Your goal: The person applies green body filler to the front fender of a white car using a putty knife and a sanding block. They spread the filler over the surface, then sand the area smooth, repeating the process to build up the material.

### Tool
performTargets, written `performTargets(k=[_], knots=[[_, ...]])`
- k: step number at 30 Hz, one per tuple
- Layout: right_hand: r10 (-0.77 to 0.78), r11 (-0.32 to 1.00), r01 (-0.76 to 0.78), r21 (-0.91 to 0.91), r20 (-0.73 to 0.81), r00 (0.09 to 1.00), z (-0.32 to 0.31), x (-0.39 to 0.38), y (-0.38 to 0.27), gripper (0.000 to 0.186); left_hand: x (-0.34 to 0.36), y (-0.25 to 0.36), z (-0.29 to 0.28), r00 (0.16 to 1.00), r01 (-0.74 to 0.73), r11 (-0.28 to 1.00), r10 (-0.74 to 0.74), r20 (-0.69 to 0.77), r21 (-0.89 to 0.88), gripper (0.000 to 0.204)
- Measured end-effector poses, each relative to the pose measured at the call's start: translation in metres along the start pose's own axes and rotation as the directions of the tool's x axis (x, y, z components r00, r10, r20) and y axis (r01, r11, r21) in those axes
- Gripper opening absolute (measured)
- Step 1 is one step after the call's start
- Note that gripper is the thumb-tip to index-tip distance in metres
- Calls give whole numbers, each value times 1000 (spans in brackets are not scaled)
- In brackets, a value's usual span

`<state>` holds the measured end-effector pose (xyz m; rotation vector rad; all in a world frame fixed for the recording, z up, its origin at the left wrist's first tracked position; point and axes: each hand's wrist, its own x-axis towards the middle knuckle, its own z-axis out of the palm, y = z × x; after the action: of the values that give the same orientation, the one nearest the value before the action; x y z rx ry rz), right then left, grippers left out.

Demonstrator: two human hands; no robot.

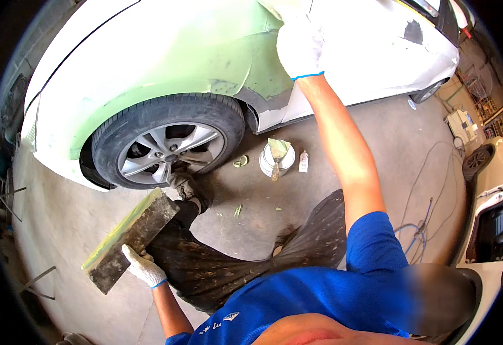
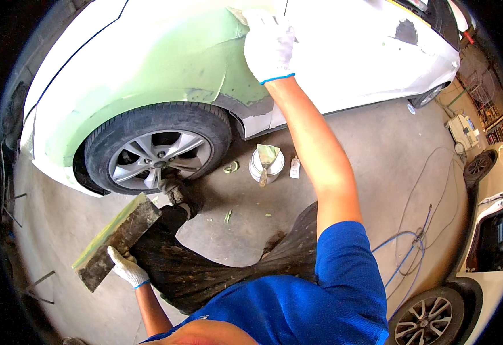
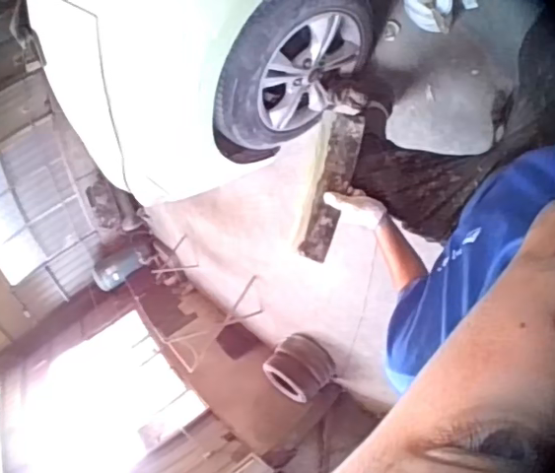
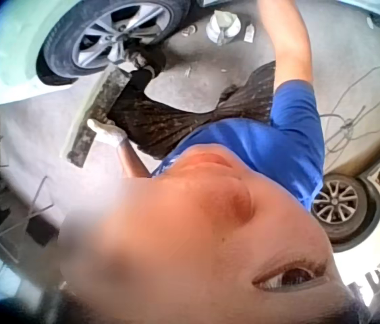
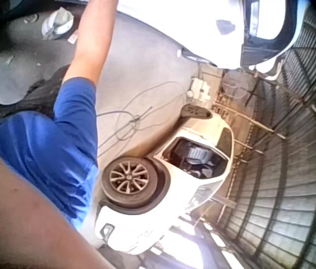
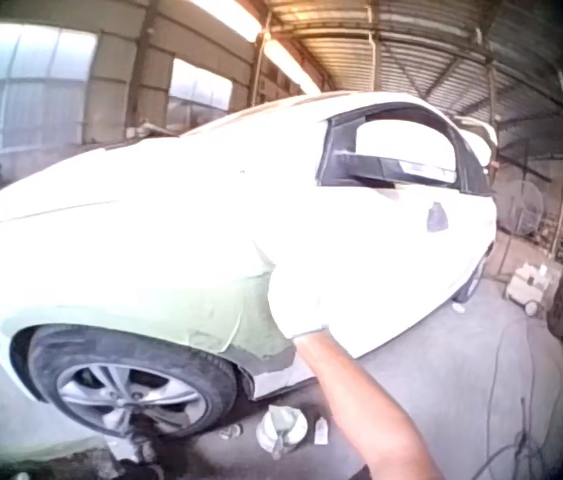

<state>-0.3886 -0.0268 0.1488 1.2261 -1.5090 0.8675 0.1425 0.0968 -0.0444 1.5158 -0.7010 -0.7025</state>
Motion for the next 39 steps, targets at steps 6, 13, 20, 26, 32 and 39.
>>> performTargets(k=[6, 13, 20, 26, 32, 39], knots=[[-72, 997, 71, 17, 61, 996, -4, -10, 9, 43, 2, 2, -4, 998, 39, 997, -42, 52, 64, 60], [-240, 966, 225, 125, 118, 964, -14, -36, 14, 47, -5, 9, 2, 999, 43, 999, -43, -3, 18, 61], [-109, 991, 96, 95, 149, 983, -33, -11, 19, 46, -2, 3, -1, 999, 36, 998, -36, -1, 42, 61], [122, 989, -97, -107, 258, 958, -4, 26, 40, 44, -3, 4, 1, 1000, 13, 1000, -13, 10, 9, 60], [141, 986, -108, -123, 294, 946, 3, 30, 46, 41, 1, 2, -1, 999, 28, 1000, -28, 29, 1, 62], [142, 987, -113, -117, 285, 948, 7, 29, 71, 39, 6, -6, -7, 999, 44, 999, -43, 22, -11, 59]])
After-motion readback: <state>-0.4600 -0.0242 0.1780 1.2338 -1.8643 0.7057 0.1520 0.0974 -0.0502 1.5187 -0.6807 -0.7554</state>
